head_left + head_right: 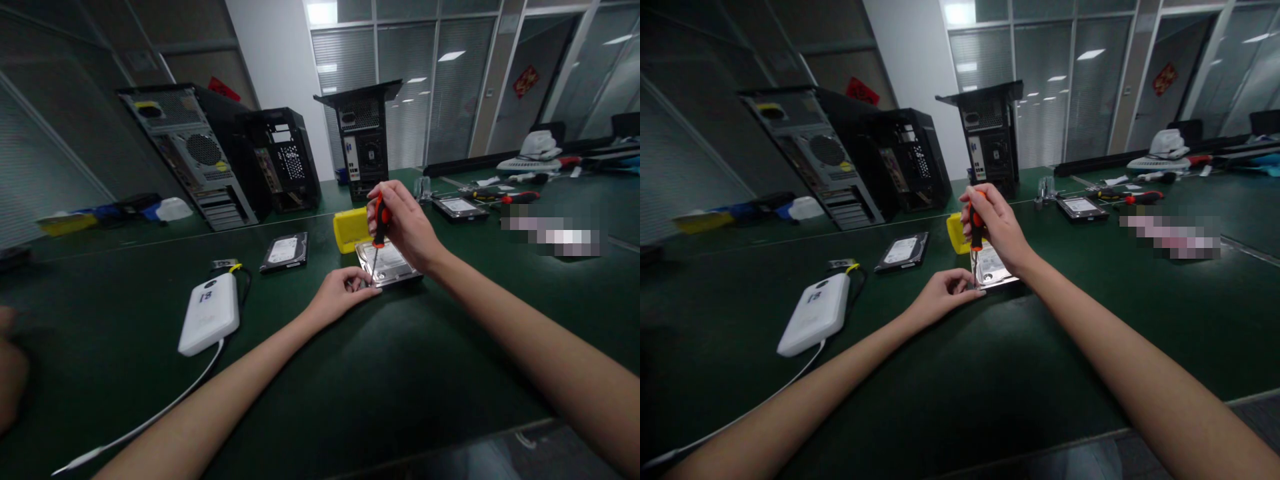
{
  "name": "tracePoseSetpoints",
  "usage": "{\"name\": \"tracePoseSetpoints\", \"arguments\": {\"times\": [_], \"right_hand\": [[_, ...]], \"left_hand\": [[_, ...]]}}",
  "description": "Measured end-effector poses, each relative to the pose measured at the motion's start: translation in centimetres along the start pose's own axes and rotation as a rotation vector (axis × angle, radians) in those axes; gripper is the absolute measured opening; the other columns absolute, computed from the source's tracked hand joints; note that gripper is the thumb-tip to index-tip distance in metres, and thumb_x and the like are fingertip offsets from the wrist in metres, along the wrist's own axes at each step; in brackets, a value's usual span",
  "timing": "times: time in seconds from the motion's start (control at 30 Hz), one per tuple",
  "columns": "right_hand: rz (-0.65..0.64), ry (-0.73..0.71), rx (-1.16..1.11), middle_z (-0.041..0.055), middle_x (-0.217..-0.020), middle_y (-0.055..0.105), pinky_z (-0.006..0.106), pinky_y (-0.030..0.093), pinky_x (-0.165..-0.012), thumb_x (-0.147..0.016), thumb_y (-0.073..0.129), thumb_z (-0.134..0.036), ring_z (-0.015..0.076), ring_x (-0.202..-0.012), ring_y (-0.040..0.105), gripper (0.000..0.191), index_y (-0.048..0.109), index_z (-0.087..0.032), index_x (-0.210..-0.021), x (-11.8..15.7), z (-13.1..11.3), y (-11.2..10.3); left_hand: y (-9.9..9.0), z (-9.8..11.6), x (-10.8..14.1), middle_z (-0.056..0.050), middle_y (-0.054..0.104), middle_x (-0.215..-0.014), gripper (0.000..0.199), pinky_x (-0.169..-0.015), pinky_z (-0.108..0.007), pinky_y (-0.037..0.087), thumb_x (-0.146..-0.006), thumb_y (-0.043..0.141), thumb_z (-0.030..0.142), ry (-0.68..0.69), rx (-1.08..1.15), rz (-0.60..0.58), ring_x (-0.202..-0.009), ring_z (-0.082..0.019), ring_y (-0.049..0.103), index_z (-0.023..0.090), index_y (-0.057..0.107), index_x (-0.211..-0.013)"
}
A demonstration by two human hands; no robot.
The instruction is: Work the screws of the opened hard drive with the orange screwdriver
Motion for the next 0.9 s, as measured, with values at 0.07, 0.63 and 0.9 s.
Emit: {"name": "tracePoseSetpoints", "arguments": {"times": [0.07, 0.63, 0.9], "right_hand": [[0.014, 0.006, -0.008, -0.0041, -0.074, 0.054, 0.018, 0.046, -0.058, -0.086, 0.056, -0.045, 0.0048, -0.060, 0.052, 0.024, 0.051, -0.022, -0.091, -0.01, -0.03, 0.01], [0.018, -0.012, -0.006, -0.0071, -0.066, 0.046, 0.018, 0.036, -0.049, -0.084, 0.060, -0.042, 0.0046, -0.053, 0.043, 0.024, 0.047, -0.025, -0.096, -0.07, 0.23, 0.01], [0.024, 0.042, -0.025, -0.0051, -0.061, 0.042, 0.020, 0.033, -0.045, -0.085, 0.041, -0.067, 0.0065, -0.048, 0.038, 0.044, 0.047, -0.023, -0.085, 0.15, -0.14, 0.51]], "left_hand": [[-0.02, 0.04, 0.01, 0.005, 0.042, -0.060, 0.038, -0.055, -0.022, 0.027, -0.075, 0.067, 0.050, -0.005, -0.004, 0.000, -0.057, -0.011, 0.036, 0.015, 0.068, -0.089], [-0.01, 0.06, -0.01, 0.004, 0.043, -0.061, 0.039, -0.055, -0.022, 0.028, -0.074, 0.067, 0.052, -0.023, -0.015, -0.009, -0.058, -0.012, 0.037, 0.015, 0.068, -0.088], [0.02, 0.21, -0.04, 0.004, 0.042, -0.061, 0.039, -0.055, -0.023, 0.027, -0.074, 0.066, 0.052, -0.031, -0.007, -0.011, -0.058, -0.012, 0.036, 0.015, 0.067, -0.088]]}}
Point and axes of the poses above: each hand's wrist, its own x-axis away from the middle knuckle, its own y-axis out of the palm, z = x × y, the point moved 1 cm from there along -x, towards the middle knuckle
